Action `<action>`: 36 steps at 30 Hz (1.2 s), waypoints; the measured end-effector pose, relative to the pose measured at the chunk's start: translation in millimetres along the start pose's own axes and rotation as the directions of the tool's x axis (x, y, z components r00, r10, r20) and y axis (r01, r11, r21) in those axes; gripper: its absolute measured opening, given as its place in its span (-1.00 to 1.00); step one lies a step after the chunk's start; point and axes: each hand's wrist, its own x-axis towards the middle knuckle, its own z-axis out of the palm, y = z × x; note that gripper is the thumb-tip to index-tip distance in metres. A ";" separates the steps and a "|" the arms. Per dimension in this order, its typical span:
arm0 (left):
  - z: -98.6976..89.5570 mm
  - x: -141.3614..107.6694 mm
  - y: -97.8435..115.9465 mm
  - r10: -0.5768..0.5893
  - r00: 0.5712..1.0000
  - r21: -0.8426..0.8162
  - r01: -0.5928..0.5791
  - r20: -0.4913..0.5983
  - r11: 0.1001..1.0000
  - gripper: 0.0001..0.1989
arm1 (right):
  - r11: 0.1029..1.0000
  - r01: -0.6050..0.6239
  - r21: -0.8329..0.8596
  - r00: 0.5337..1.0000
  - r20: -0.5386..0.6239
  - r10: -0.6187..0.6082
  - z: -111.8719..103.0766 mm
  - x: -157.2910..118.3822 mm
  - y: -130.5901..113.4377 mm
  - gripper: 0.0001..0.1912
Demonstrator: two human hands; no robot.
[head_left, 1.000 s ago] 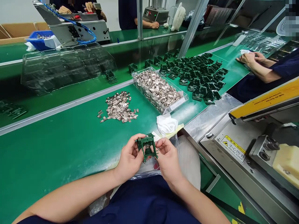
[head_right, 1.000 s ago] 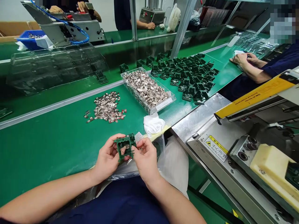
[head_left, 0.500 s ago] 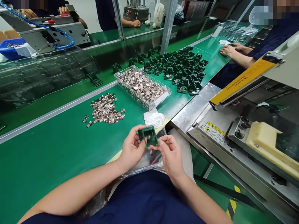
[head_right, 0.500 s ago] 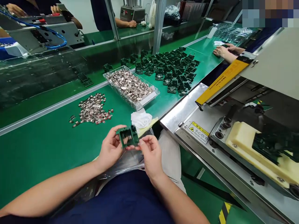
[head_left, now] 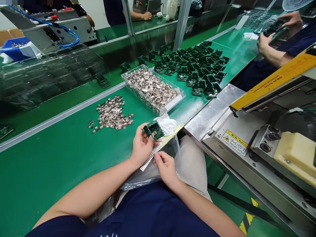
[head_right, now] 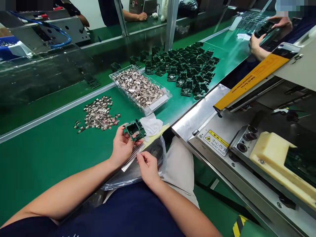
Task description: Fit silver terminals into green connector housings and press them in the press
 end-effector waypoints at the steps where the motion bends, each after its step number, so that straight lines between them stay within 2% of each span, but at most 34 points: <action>1: 0.7 0.2 0.3 -0.002 1.000 -0.008 0.002 -0.003 1.000 -0.49 | 1.000 0.025 -0.016 1.000 -0.005 -0.025 -0.3 0.1 0.8 -0.63; 7: 3.4 1.1 2.6 -0.010 1.000 -0.021 0.010 0.002 1.000 -0.45 | 0.980 0.154 -0.123 0.988 0.017 -0.153 -4.4 0.5 0.9 -0.63; 11: 3.7 0.9 4.1 -0.015 1.000 -0.016 0.015 0.011 1.000 -0.45 | 0.943 0.240 -0.231 0.971 0.074 -0.229 -7.8 0.3 -2.4 -0.66; 19: 4.1 0.8 4.8 -0.026 1.000 -0.033 0.026 0.015 0.999 -0.43 | 0.884 0.305 -0.354 0.951 0.163 -0.263 -10.9 -1.0 -5.1 -0.72; 27: 2.6 1.0 2.6 -0.018 1.000 -0.040 0.019 0.026 0.999 -0.48 | 0.804 0.323 -0.499 0.945 0.208 -0.251 -10.9 0.1 -10.2 -0.75; 36: 2.7 1.7 2.1 -0.036 0.999 -0.049 0.037 0.029 0.998 -0.47 | 0.646 0.297 -0.704 0.947 0.302 -0.106 -14.9 -2.2 -23.0 -0.81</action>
